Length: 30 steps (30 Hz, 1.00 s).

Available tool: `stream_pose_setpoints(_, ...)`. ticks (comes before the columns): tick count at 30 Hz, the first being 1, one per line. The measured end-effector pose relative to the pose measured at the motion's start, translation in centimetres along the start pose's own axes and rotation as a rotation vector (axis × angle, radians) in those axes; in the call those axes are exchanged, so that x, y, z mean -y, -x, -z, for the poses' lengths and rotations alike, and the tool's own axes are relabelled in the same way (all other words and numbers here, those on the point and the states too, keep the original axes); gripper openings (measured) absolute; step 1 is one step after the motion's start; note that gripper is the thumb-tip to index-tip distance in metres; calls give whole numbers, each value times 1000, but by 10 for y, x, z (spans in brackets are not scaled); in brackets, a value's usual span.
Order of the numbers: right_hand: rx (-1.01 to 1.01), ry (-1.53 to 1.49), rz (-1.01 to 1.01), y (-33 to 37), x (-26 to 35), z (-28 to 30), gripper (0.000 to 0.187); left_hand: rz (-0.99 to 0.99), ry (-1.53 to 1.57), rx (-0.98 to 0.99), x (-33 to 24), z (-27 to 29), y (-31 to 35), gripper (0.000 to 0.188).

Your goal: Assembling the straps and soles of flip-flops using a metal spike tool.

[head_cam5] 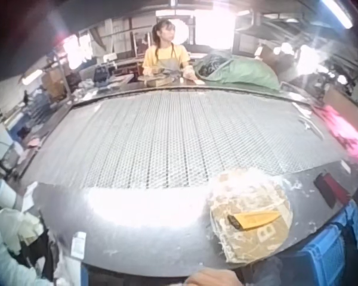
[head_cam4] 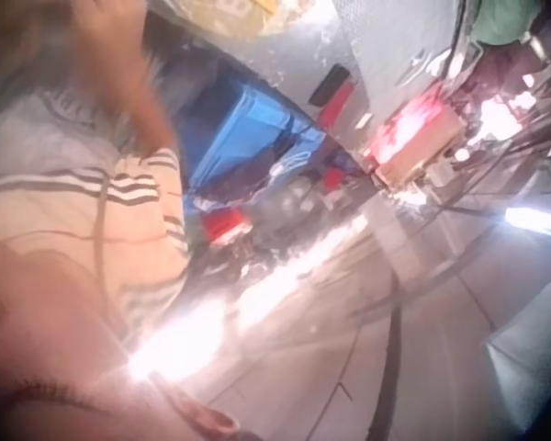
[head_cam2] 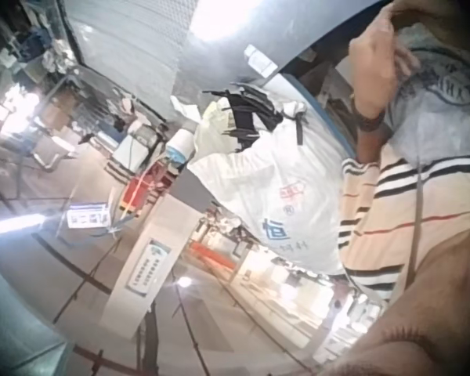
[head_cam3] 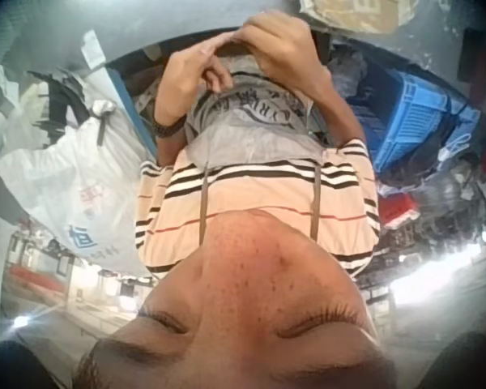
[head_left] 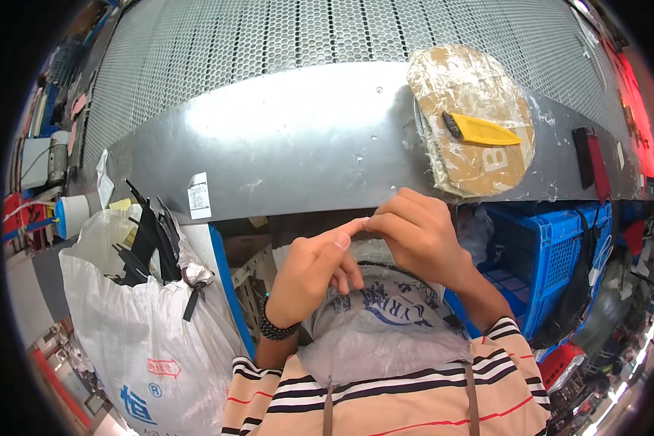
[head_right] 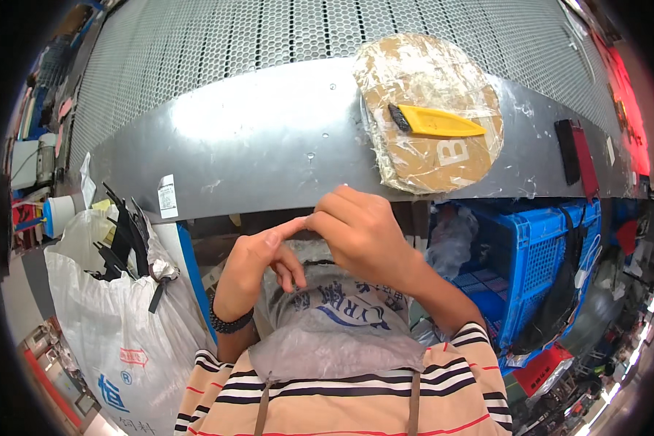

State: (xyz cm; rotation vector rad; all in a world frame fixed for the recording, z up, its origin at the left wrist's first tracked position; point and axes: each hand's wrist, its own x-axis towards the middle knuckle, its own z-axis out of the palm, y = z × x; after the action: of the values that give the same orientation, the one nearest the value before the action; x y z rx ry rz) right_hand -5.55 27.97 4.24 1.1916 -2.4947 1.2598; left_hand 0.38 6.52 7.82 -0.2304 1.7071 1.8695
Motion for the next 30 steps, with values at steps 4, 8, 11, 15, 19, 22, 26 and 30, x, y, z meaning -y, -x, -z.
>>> stream_pose_setpoints(4, -75, -115, -51, -6, 0, -10, 21, -61, -194, -58, 7, 1, 2, 55)
stream_pose_setpoints(8, -183, -268, -93, -7, 20, -15, 18, -103, -290, -145, 10, -5, -5, 60)
stream_pose_setpoints(11, -180, -437, -98, -7, 27, -16, 13, -214, 83, -118, 30, 10, -12, 67)
stream_pose_setpoints(15, -230, -692, -425, 5, 37, -27, 3, -512, 1051, -10, 19, 7, -17, 76)
stream_pose_setpoints(19, -239, -884, -582, 2, 38, -33, 14, -680, 1398, 53, 20, 12, -27, 73)
stream_pose_setpoints(22, -108, -1044, -632, 2, 32, -40, 23, -718, 1475, 107, 18, 12, -31, 72)
stream_pose_setpoints(26, -43, -1020, -676, -8, 45, -47, 33, -740, 1425, 139, 18, 6, -33, 71)
stream_pose_setpoints(30, 9, -631, -533, -7, 39, -61, 27, -792, 1169, 91, 23, 5, -34, 70)
